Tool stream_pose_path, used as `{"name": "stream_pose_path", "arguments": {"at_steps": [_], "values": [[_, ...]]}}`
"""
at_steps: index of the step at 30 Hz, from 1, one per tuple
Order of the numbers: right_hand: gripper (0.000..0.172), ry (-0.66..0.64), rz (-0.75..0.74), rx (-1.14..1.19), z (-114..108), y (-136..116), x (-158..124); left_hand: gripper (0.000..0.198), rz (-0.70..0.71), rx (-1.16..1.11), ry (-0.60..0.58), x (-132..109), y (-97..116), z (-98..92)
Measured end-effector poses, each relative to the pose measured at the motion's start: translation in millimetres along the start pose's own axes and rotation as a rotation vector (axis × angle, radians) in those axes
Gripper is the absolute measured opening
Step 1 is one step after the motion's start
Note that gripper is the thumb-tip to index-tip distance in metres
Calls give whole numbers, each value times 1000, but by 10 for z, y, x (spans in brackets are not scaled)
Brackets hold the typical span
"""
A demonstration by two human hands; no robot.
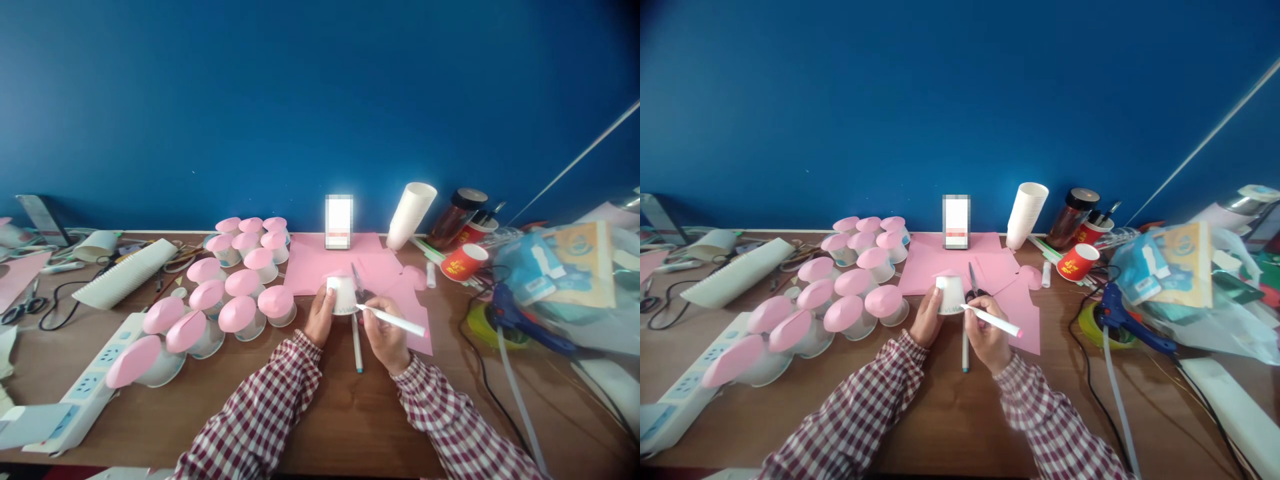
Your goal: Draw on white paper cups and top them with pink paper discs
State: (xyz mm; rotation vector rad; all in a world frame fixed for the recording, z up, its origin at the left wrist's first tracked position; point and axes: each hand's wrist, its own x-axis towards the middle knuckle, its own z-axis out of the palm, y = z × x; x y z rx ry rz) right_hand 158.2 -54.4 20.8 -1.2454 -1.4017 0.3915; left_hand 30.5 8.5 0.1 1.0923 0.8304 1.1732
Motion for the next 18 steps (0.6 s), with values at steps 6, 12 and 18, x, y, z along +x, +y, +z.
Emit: {"name": "stream_pose_path", "arguments": {"at_steps": [6,12,18], "values": [[4,-22,-78,-71,-13,-49,23,51,8,14,-3,-3,14,-7],[5,-74,-115,-101,-24,-81,37,50,13,39,-10,-5,11,-19],[5,-86,-115,-119,-24,-64,37,49,25,46,-4,-4,-5,-15]]}}
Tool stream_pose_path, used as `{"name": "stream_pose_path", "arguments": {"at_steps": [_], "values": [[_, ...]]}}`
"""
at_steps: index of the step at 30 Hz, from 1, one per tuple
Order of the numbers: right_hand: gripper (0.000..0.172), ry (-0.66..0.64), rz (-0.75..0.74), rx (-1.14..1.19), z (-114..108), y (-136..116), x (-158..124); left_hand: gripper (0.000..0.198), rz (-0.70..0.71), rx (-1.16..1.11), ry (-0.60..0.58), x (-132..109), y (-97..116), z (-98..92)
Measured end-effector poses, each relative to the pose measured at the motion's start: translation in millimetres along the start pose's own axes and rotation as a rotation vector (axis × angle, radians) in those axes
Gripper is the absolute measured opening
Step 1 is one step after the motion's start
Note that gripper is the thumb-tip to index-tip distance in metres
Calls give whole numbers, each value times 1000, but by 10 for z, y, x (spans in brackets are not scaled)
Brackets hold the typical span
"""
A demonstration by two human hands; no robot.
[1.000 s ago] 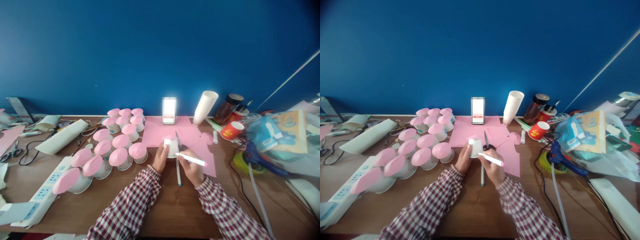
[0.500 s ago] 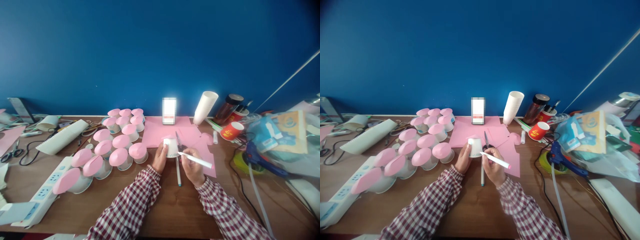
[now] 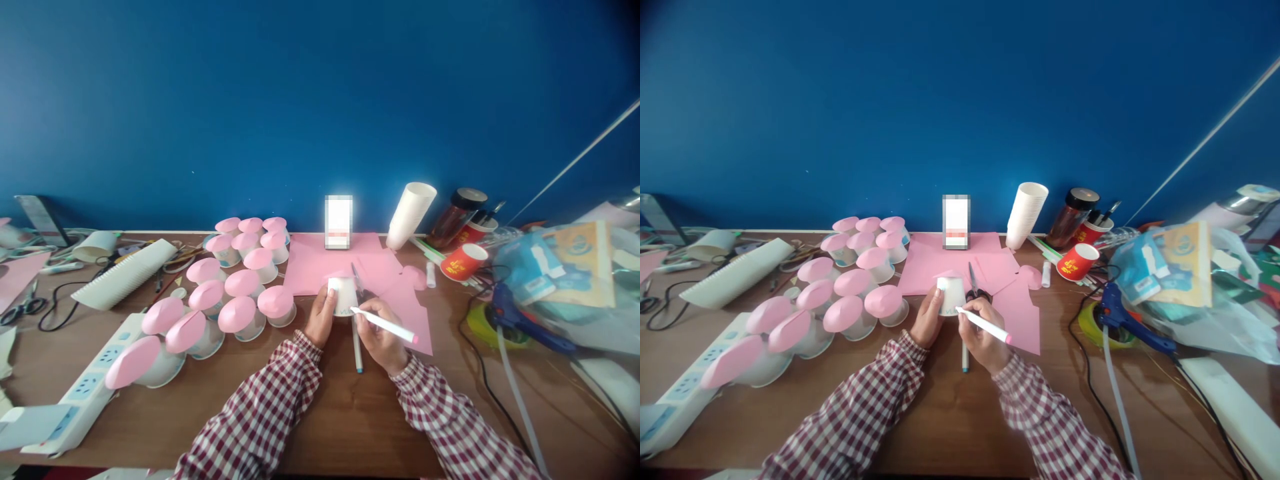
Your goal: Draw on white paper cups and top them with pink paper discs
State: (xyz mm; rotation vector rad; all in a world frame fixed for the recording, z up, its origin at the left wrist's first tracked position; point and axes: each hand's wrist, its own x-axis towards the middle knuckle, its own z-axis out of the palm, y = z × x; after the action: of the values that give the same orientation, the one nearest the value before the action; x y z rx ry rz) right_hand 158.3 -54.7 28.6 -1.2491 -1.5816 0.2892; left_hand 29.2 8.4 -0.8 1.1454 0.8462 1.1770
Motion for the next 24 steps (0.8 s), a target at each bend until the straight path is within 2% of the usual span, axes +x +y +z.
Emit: {"name": "stream_pose_path", "arguments": {"at_steps": [16,24], "values": [[5,17,5,-41,5,-7,12,51,4,-14,-7,5,-5,-2],[5,-20,14,-31,10,-2,7,52,8,-12,2,-1,-8,4]]}}
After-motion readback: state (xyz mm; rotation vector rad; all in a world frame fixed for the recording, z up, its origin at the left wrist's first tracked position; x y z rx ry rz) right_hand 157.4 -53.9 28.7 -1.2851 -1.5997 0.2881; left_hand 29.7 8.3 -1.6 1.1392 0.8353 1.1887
